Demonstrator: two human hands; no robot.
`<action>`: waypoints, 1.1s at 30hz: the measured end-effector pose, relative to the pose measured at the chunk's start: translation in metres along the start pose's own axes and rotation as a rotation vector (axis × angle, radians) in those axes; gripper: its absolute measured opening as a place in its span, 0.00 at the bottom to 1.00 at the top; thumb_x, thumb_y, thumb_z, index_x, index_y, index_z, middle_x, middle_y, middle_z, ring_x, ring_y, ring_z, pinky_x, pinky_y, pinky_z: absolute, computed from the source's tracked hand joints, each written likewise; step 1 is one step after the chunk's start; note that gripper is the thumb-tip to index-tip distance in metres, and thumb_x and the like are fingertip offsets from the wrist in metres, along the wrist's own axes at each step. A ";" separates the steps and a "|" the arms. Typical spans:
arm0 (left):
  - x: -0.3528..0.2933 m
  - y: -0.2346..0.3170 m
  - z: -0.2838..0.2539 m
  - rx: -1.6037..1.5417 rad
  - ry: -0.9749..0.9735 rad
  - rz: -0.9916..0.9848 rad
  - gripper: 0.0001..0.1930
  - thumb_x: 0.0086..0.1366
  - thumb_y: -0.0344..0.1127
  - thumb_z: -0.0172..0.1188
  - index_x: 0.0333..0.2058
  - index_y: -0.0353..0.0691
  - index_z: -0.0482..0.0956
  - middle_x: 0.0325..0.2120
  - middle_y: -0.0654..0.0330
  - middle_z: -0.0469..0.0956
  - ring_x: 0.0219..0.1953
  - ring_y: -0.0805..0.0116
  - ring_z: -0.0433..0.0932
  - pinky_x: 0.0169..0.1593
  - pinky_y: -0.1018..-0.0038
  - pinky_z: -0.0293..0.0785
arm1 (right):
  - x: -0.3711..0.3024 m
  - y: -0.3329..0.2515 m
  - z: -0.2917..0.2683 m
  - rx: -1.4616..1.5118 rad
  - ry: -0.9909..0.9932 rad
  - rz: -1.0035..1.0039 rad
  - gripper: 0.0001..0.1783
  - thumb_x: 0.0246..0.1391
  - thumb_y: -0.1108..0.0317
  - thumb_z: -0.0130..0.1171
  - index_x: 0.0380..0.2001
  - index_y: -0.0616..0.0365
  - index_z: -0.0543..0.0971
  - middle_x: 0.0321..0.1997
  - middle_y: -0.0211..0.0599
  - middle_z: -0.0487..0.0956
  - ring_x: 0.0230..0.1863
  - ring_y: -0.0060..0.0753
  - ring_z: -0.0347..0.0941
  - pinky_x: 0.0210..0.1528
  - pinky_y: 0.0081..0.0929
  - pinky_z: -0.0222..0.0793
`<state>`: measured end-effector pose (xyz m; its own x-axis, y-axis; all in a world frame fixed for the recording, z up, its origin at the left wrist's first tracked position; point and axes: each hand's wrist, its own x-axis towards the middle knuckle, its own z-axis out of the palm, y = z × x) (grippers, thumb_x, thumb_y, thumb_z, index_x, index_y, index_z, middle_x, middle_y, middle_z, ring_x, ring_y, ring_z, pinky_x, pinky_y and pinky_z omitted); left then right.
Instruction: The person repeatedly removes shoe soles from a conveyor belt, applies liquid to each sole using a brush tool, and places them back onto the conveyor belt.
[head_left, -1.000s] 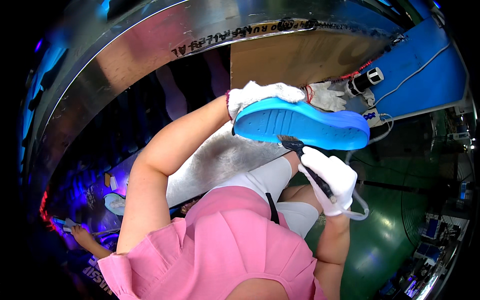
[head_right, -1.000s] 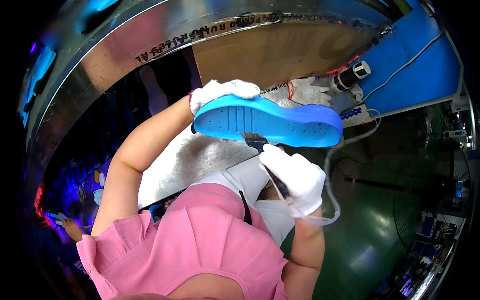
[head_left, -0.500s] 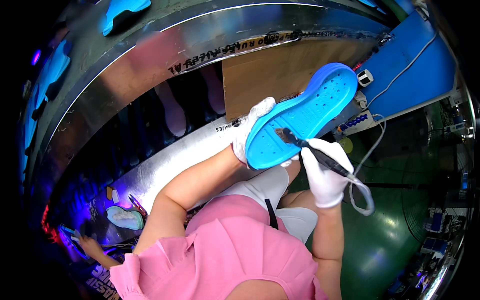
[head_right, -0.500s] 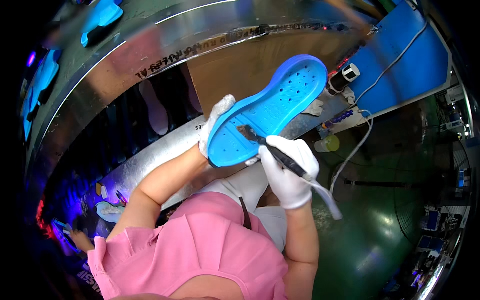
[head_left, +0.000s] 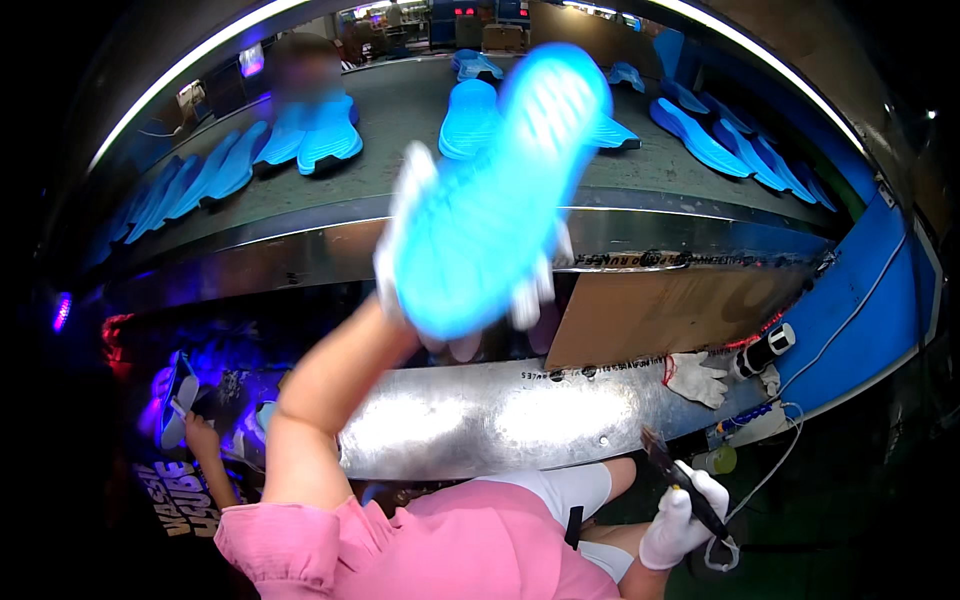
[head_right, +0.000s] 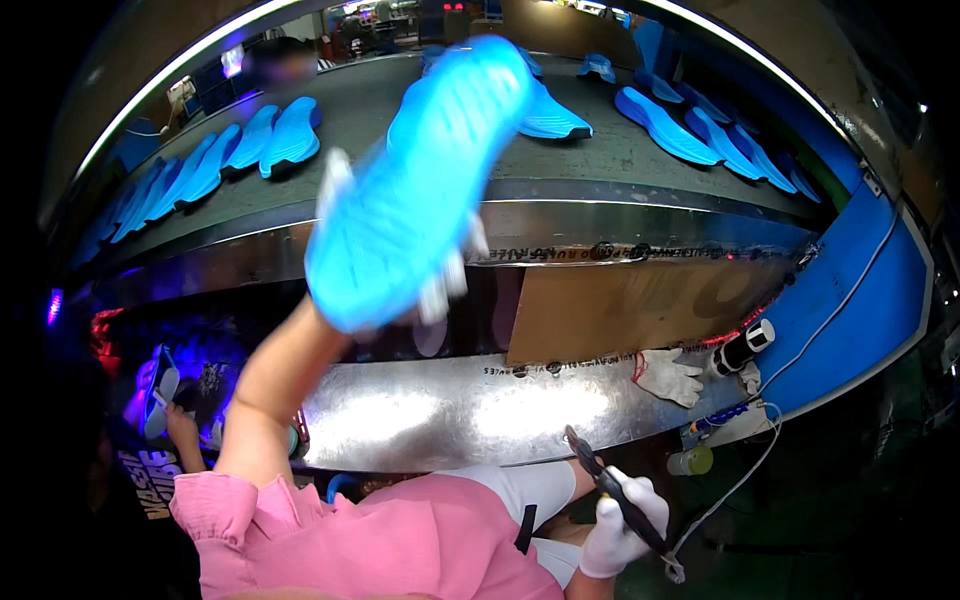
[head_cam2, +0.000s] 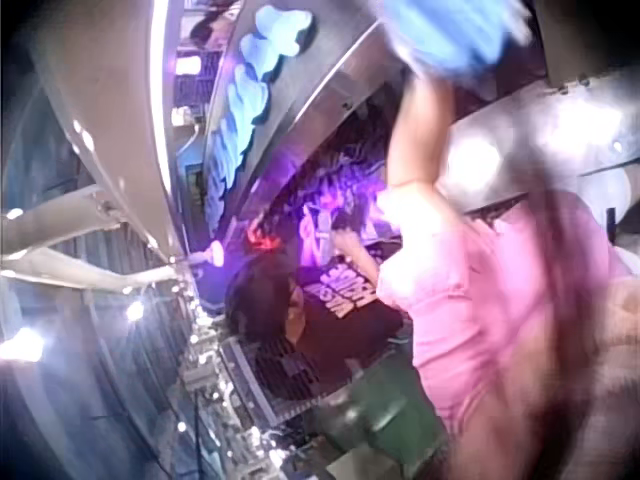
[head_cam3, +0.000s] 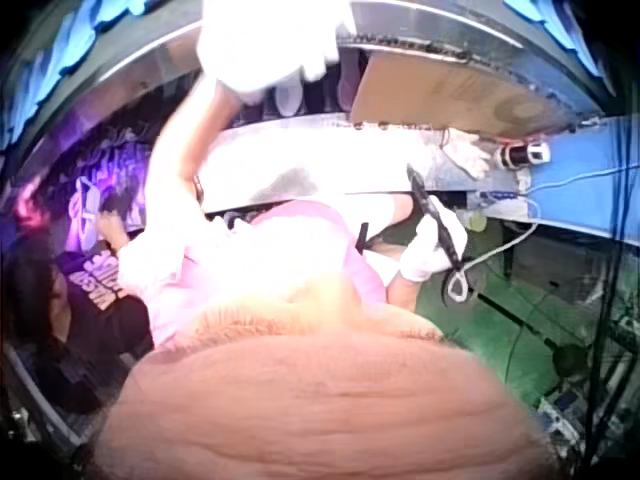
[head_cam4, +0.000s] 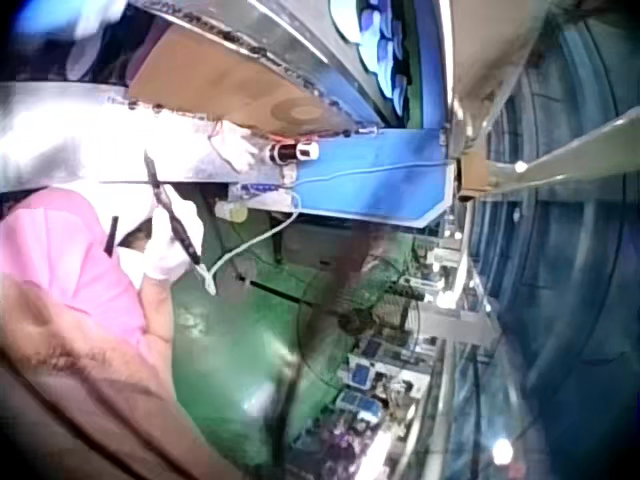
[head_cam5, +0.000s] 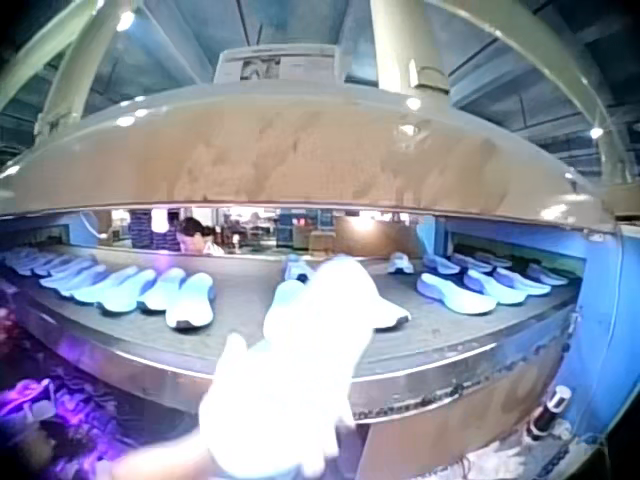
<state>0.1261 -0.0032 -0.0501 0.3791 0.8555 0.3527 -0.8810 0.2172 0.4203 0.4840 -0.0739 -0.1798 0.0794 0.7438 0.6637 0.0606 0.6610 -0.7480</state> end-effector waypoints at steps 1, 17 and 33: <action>0.006 0.025 0.015 -0.037 0.049 0.037 0.45 0.62 0.70 0.46 0.66 0.40 0.59 0.59 0.34 0.65 0.53 0.40 0.73 0.43 0.50 0.77 | 0.001 0.001 0.003 0.010 0.003 0.026 0.19 0.56 0.63 0.63 0.45 0.62 0.72 0.36 0.43 0.78 0.21 0.19 0.63 0.25 0.16 0.59; -0.070 0.074 0.033 -3.089 -2.049 -1.200 0.14 0.62 0.34 0.62 0.45 0.35 0.80 0.45 0.50 0.80 0.46 0.56 0.79 0.48 0.67 0.76 | -0.002 0.022 0.001 0.199 0.057 0.296 0.18 0.56 0.66 0.66 0.43 0.67 0.74 0.43 0.47 0.81 0.21 0.20 0.74 0.27 0.14 0.69; -0.087 -0.264 -0.190 -4.601 -0.041 -0.259 0.10 0.50 0.31 0.70 0.27 0.38 0.77 0.54 0.43 0.69 0.57 0.43 0.68 0.59 0.59 0.66 | -0.035 0.124 -0.011 -0.057 0.371 0.741 0.10 0.53 0.71 0.66 0.38 0.62 0.79 0.25 0.27 0.76 0.21 0.14 0.67 0.21 0.15 0.63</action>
<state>0.2719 -0.0457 -0.3505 0.3350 0.8417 0.4236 0.3548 -0.5291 0.7708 0.4996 -0.0189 -0.2962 0.4406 0.8968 -0.0396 -0.0873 -0.0011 -0.9962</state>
